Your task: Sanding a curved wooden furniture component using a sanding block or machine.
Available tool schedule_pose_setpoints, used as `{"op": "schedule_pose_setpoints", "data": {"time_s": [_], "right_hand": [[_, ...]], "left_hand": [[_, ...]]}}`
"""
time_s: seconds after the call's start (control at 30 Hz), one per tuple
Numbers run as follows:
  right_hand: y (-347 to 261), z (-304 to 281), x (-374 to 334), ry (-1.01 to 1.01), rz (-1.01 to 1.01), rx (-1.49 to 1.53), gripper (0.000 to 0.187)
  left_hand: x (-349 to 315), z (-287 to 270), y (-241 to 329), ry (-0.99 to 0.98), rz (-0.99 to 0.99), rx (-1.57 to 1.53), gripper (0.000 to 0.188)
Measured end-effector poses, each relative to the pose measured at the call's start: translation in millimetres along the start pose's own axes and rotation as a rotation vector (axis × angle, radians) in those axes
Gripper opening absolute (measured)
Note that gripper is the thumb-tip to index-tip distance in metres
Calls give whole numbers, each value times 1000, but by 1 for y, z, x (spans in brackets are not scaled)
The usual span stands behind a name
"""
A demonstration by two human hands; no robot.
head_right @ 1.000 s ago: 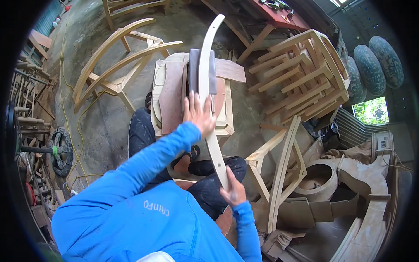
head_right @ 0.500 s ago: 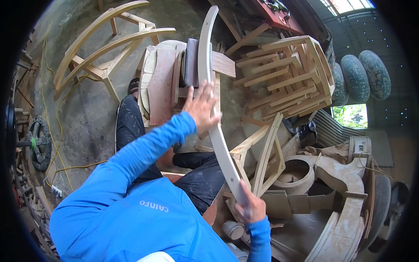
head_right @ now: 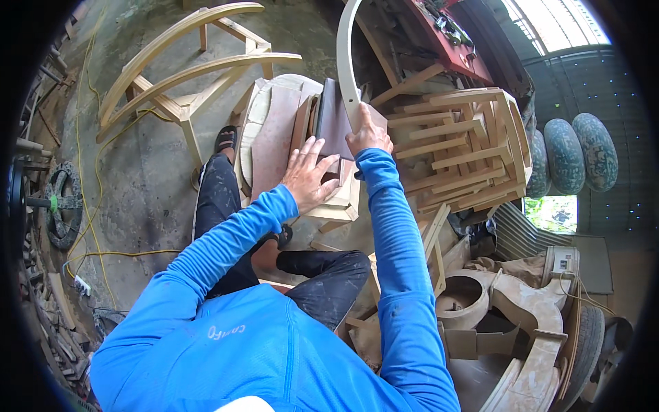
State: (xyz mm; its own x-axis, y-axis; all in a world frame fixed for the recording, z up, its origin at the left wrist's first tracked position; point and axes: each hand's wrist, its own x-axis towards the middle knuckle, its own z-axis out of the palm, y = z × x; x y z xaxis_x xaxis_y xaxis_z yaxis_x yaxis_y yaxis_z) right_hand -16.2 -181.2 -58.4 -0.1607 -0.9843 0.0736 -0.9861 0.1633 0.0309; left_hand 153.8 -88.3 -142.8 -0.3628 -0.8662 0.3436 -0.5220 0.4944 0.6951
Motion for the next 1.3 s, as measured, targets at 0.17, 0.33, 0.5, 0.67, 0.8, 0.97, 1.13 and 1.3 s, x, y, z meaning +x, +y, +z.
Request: {"op": "schedule_pose_setpoints", "data": {"time_s": [0.17,0.33,0.5,0.67,0.8,0.97,1.13,1.3], "right_hand": [[19,-14,-83,-113,-33,72,90],[91,-78,-279,-218,-115,129,97],[137,-197,-439,-403,-33,247,93],[177,-297,-529,-178,120,366,63],[225,-281,-635,929,243,1057,110],[170,-199,-582,1070,264,1024,91],[170,-168,-532,837,193,1500,39],[105,-116,-418,807,133,1288,39]], "left_hand": [[10,-27,8,42,79,35,64],[41,-53,18,-317,476,256,114],[78,-30,5,-268,773,341,85],[43,10,42,-227,745,110,58],[-5,6,101,-207,674,-68,54],[-40,-4,148,-291,666,-122,51],[-14,-5,113,-247,630,-66,50],[72,-19,53,-329,601,51,99]]}}
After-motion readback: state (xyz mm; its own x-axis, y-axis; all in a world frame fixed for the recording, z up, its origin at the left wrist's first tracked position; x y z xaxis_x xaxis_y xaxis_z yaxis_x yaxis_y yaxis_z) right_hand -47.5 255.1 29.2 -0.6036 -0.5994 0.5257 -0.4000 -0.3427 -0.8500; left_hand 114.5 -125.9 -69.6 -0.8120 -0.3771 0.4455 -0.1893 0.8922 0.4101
